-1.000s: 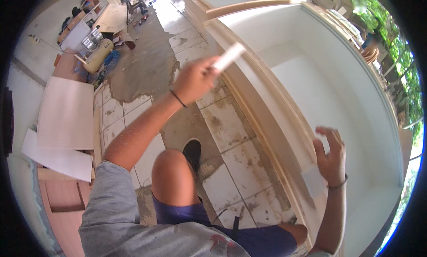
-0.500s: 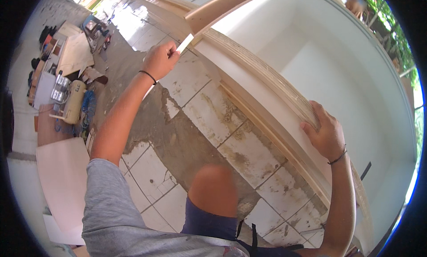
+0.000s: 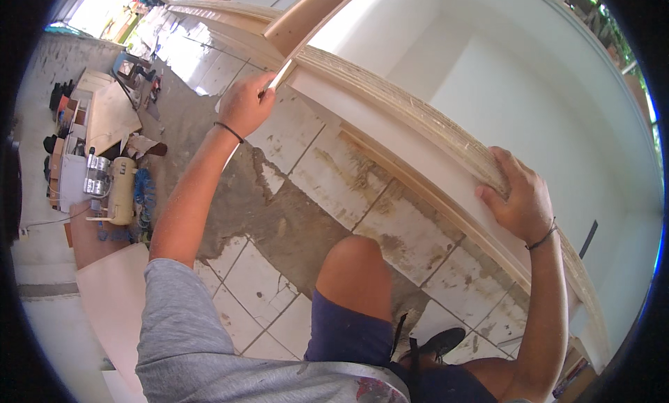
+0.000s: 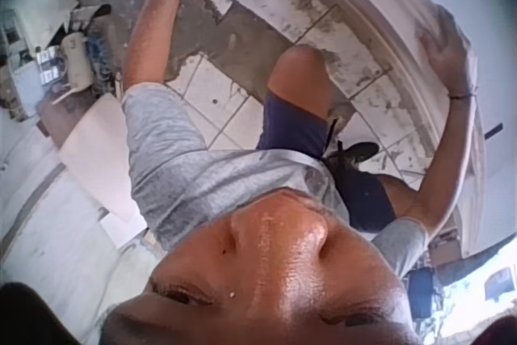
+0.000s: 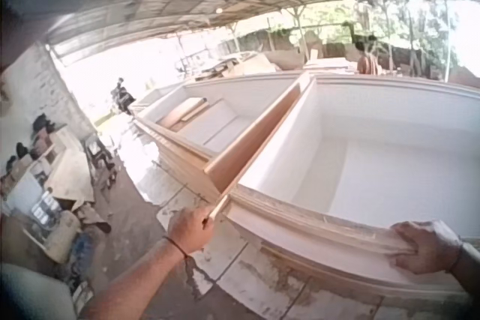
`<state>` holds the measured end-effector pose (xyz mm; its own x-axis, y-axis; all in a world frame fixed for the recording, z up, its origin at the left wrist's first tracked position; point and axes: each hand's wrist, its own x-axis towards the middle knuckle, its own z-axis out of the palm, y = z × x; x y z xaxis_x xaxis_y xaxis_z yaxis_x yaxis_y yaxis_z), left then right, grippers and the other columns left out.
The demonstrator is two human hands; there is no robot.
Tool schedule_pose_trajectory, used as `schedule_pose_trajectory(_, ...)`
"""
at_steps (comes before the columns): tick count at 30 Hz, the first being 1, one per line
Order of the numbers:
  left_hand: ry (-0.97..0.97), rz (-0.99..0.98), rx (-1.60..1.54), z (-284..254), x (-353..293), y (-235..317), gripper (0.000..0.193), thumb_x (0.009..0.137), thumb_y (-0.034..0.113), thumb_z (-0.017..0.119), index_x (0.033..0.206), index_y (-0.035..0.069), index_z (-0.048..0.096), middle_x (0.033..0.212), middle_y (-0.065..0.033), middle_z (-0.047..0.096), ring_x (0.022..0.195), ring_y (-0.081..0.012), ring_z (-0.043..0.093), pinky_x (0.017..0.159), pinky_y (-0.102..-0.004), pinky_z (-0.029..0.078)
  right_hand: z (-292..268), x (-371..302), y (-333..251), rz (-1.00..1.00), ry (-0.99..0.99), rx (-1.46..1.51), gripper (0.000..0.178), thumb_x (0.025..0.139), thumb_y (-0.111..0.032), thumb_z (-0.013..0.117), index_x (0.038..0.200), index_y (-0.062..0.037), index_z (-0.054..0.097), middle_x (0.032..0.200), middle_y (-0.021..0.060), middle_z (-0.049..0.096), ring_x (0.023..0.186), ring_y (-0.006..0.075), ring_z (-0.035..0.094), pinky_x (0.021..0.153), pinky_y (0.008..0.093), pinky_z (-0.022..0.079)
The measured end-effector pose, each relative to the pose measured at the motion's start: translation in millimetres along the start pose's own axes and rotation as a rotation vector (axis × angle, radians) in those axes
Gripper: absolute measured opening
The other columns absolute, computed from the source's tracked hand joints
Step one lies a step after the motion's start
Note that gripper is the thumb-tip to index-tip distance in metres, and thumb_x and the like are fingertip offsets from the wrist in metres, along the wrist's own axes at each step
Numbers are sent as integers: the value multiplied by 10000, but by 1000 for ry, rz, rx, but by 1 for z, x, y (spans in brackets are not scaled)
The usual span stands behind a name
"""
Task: The person trims the edge of a plywood panel using scissors, sands the edge with a sanding block, and then aligns a matching veneer strip against the side of the wooden cabinet structure, marking it with a pencil and square.
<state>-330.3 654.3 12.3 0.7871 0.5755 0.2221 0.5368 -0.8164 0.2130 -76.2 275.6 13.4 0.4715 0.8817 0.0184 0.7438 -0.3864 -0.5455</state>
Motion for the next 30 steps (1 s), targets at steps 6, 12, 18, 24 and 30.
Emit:
schedule_pose_trajectory(6,2,-44,112,2,7,-1,200,898,250,544,953,88,649,838,-148,672,796,-358,647,683,-485,507,-1,1,-2,-23,-3,39,551,732,-218,722,1220,-50,528,1023,171,650,931,363,642,818,413,499)
schedule_pose_trajectory(12,-34,-107,321,1,9,12,222,913,297,524,846,103,609,808,-134,674,768,-357,650,659,-492,505,-3,3,-2,-12,-43,54,538,729,-234,718,1202,-52,538,1012,170,652,922,360,646,811,411,504)
schedule_pose_trajectory(18,-47,-102,340,7,7,4,198,912,286,520,876,107,597,817,-137,675,783,-365,647,675,-508,501,-1,5,-5,-40,-36,28,553,712,-251,729,1183,-31,539,1001,175,651,908,360,649,807,411,506)
schedule_pose_trajectory(24,-57,-71,295,9,12,1,185,906,269,528,875,97,591,820,-146,672,791,-377,643,681,-514,498,-4,4,-3,-32,-33,26,555,698,-240,735,1177,-34,543,970,181,653,890,356,654,799,408,506)
schedule_pose_trajectory(30,-52,-32,198,12,16,-7,174,894,248,545,853,87,593,802,-163,660,784,-388,632,672,-508,494,-5,3,-5,-13,-39,33,550,685,-214,748,1165,-41,542,954,180,652,875,360,653,788,407,506)
